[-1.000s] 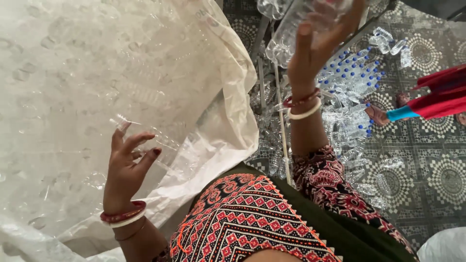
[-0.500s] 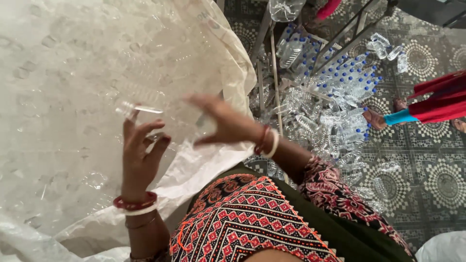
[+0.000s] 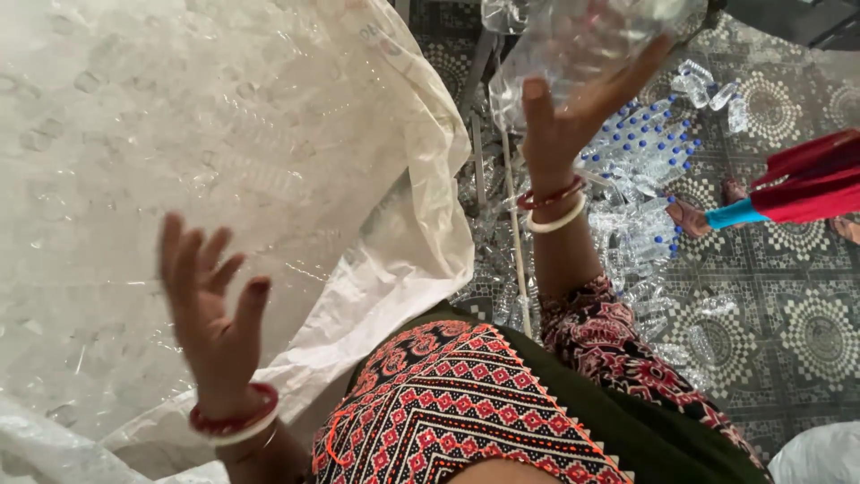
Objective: The person repeatedly picks up empty plastic bottles from a large white sack and places them onto a metal rack. The task involves continuous handling of individual bottles, moving them from the sack to the rack in a repetitive cycle.
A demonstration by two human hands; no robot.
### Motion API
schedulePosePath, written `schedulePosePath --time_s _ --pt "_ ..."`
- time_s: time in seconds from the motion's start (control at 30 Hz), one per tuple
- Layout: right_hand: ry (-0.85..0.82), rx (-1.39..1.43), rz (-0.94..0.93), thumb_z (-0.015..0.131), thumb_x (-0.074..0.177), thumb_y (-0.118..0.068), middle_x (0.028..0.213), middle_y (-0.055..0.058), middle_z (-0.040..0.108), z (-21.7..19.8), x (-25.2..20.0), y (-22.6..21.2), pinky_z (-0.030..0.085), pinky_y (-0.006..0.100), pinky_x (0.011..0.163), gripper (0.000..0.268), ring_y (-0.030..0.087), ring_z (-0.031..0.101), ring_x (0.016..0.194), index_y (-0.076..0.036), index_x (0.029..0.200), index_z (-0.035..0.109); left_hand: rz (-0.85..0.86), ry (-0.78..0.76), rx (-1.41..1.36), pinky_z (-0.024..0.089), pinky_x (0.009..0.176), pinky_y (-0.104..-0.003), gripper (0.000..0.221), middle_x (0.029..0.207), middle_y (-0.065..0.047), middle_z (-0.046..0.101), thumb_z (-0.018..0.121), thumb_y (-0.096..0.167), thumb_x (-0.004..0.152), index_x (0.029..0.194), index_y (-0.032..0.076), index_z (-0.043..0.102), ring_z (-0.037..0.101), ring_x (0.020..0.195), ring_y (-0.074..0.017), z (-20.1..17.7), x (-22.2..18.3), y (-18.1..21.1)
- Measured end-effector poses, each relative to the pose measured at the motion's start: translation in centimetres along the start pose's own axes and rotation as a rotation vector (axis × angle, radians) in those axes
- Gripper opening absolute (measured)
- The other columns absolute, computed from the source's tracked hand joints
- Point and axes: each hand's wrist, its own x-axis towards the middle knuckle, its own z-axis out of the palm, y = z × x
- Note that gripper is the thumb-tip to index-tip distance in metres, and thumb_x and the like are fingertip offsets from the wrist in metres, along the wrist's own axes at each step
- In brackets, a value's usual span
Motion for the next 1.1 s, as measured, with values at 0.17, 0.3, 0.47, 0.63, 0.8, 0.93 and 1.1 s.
schedulePosePath --time_s 0.17,0.3,0.47,0.63,0.8,0.93,1.1 --pt "-0.146 0.167 0.383 0.072 0.081 -0.066 0.161 0.019 0.039 2.6 -0.5 1.5 0.057 0.053 0.101 0.113 0.037 0.055 0.138 -0.018 0.153 -0.001 0.012 0.225 0.747 0.043 0.117 -0.050 0.069 0.164 -0.015 0.034 0.077 0.036 0.104 0.156 0.006 0.043 0.042 0.145 -0.0375 -5.9 -2.2 1.2" --pt "-0.137 -0.077 0.052 0.072 0.101 -0.050 0.165 0.011 0.016 5.6 0.1 8.0 0.023 0.048 0.130 0.094 0.028 0.017 0.156 -0.024 0.166 0.009 -0.220 0.386 1.250 0.034 0.112 -0.059 0.063 0.149 -0.020 0.049 0.075 0.021 0.097 0.149 0.000 0.046 0.047 0.137 -0.0447 -9.3 -5.2 0.0" --pt "-0.158 0.086 0.132 0.071 0.112 -0.036 0.157 0.007 0.038 8.0 -4.9 3.6 0.033 0.040 0.125 0.068 0.024 0.039 0.145 -0.019 0.162 0.029 -0.204 0.389 1.383 0.037 0.108 -0.055 0.056 0.135 -0.020 0.057 0.081 0.019 0.091 0.137 0.004 0.053 0.053 0.129 -0.0397 -8.9 -6.2 0.9" --pt "-1.126 -0.306 0.372 0.081 0.085 -0.053 0.156 0.026 0.030 11.3 -13.6 4.1 0.027 0.053 0.117 0.100 0.041 0.026 0.146 -0.007 0.155 0.029 -0.544 0.333 1.398 0.041 0.099 -0.055 0.070 0.129 -0.031 0.059 0.088 0.029 0.086 0.139 0.001 0.052 0.054 0.120 -0.0467 -10.9 -10.2 0.7" --pt "-1.138 -0.512 0.465 0.082 0.072 -0.057 0.147 0.027 0.037 13.3 -15.8 6.5 0.037 0.054 0.105 0.109 0.044 0.040 0.131 -0.005 0.151 0.028 -0.578 0.344 1.579 0.046 0.096 -0.052 0.088 0.130 -0.033 0.060 0.087 0.035 0.076 0.144 -0.007 0.052 0.059 0.118 -0.0487 -14.6 -13.5 -5.4" --pt "-1.177 -0.408 0.611 0.071 0.083 -0.043 0.118 0.022 0.070 15.2 -15.8 12.0 0.053 0.049 0.096 0.064 0.039 0.066 0.110 -0.007 0.134 0.059 -0.635 0.459 1.508 0.049 0.097 -0.052 0.053 0.134 -0.028 0.063 0.074 0.021 0.096 0.138 -0.007 0.058 0.063 0.117 -0.0455 -18.6 -15.2 -8.6" --pt "-1.336 -0.562 0.387 0.062 0.096 -0.043 0.106 0.022 0.072 14.8 -19.2 13.9 0.055 0.053 0.088 0.043 0.042 0.067 0.100 -0.006 0.114 0.072 -0.758 0.462 1.410 0.049 0.091 -0.053 0.030 0.125 -0.029 0.066 0.059 0.016 0.110 0.131 -0.005 0.063 0.064 0.108 -0.0469 -18.4 -16.0 -9.1"
